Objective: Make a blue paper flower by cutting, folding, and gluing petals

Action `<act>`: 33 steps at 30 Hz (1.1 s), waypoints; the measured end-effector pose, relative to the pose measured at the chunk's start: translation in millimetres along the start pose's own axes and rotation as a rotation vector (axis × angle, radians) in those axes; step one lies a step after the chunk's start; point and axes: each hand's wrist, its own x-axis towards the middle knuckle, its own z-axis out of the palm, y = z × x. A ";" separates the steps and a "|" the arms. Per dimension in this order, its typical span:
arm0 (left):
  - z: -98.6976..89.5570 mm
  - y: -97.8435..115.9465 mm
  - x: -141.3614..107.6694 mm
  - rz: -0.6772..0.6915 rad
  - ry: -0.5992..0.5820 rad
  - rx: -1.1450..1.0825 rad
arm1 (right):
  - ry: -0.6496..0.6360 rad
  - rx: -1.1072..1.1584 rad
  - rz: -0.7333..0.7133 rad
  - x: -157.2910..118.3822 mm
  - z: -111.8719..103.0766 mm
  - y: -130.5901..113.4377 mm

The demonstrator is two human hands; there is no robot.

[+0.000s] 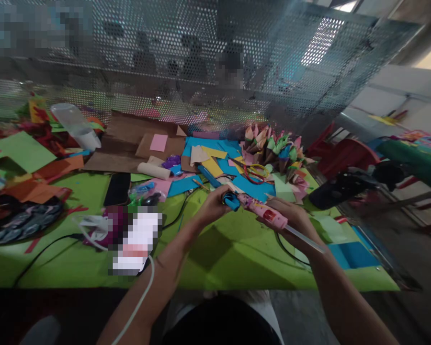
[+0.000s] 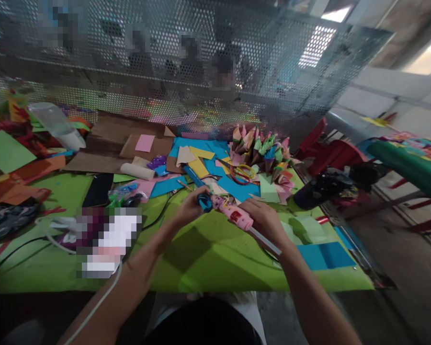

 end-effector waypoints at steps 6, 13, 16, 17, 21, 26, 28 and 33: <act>1.2 -3.2 0.0 0.030 0.002 -0.020 | -0.018 0.001 -0.023 0.3 -3.3 0.8; 5.8 -10.0 -1.3 0.066 -0.021 0.016 | -0.045 0.016 -0.003 6.5 -10.9 -10.1; 5.1 -9.5 -0.8 0.068 -0.019 0.029 | -0.034 0.057 -0.006 5.8 -12.9 -10.7; 4.6 -8.9 -0.7 0.071 -0.010 0.028 | -0.031 0.066 -0.006 5.3 -13.3 -10.1; 2.7 -6.6 -0.4 0.067 0.011 0.007 | -0.050 0.065 -0.022 4.7 -14.1 -7.5; 3.2 -6.3 -0.5 0.056 0.002 0.014 | -0.099 0.053 -0.020 6.3 -14.4 -8.7; 3.7 -6.5 -0.4 0.051 -0.002 0.041 | -0.101 0.051 -0.011 6.8 -14.0 -9.3; 4.2 -8.2 0.0 0.043 -0.014 0.064 | -0.094 0.073 -0.029 9.0 -13.1 -9.9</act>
